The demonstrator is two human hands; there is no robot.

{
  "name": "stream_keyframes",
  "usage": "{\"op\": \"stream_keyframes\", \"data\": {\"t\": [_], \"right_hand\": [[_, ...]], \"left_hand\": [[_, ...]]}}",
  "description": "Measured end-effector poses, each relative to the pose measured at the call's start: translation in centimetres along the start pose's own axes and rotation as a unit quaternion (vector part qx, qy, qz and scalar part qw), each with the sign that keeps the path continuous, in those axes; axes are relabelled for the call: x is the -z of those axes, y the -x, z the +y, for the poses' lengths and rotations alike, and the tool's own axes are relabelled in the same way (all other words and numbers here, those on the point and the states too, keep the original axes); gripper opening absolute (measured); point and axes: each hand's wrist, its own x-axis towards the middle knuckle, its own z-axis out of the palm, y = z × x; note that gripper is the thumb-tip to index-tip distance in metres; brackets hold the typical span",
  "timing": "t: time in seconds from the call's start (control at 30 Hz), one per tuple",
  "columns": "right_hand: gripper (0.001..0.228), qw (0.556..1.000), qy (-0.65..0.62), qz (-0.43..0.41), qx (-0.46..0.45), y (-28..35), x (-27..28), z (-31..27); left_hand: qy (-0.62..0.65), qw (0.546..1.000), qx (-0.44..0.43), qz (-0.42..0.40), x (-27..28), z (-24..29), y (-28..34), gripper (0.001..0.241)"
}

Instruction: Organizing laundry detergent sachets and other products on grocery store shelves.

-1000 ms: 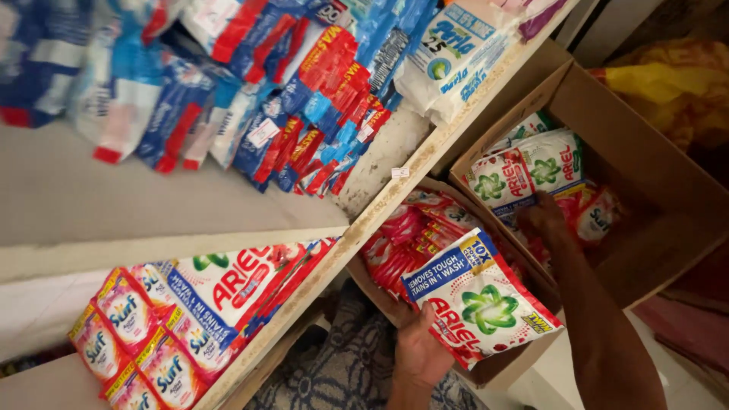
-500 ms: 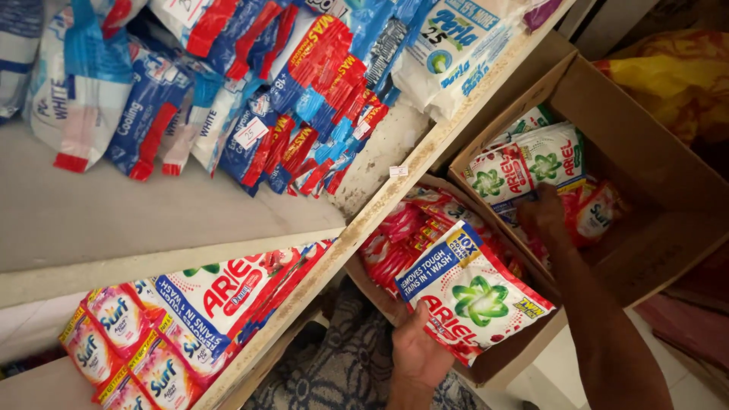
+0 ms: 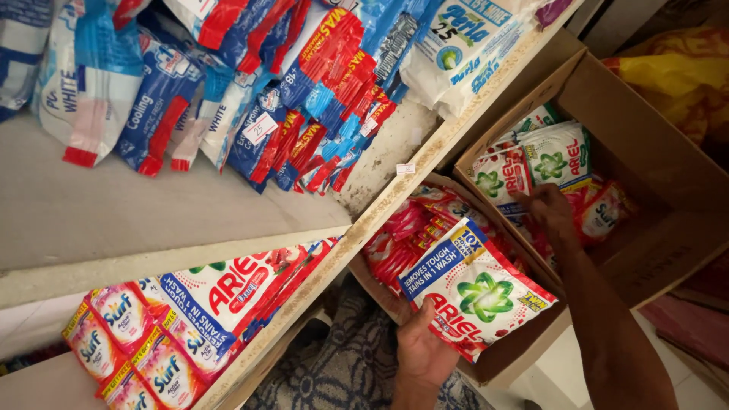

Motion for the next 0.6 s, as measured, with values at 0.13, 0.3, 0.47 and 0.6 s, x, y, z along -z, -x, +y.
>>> {"op": "stream_keyframes", "data": {"t": [0.13,0.3,0.47,0.6], "right_hand": [[0.014,0.995,0.063,-0.06,-0.039,1.6,-1.5,-2.8],[0.027,0.995,-0.038,-0.092,0.015,-1.9,1.8,3.9],[0.032,0.992,-0.082,-0.005,0.09,2.8,2.3,-1.8],[0.043,0.982,-0.171,0.013,0.079,5.5,4.4,-3.8]], "left_hand": [[-0.044,0.998,-0.015,0.044,0.1,-0.4,-0.3,0.06],[-0.071,0.993,-0.018,0.097,-0.4,-0.4,-0.6,0.059],[-0.087,0.99,-0.054,0.096,-0.4,-0.1,-0.4,0.06],[-0.074,0.993,-0.047,0.085,1.0,-0.4,-0.1,0.059]]}}
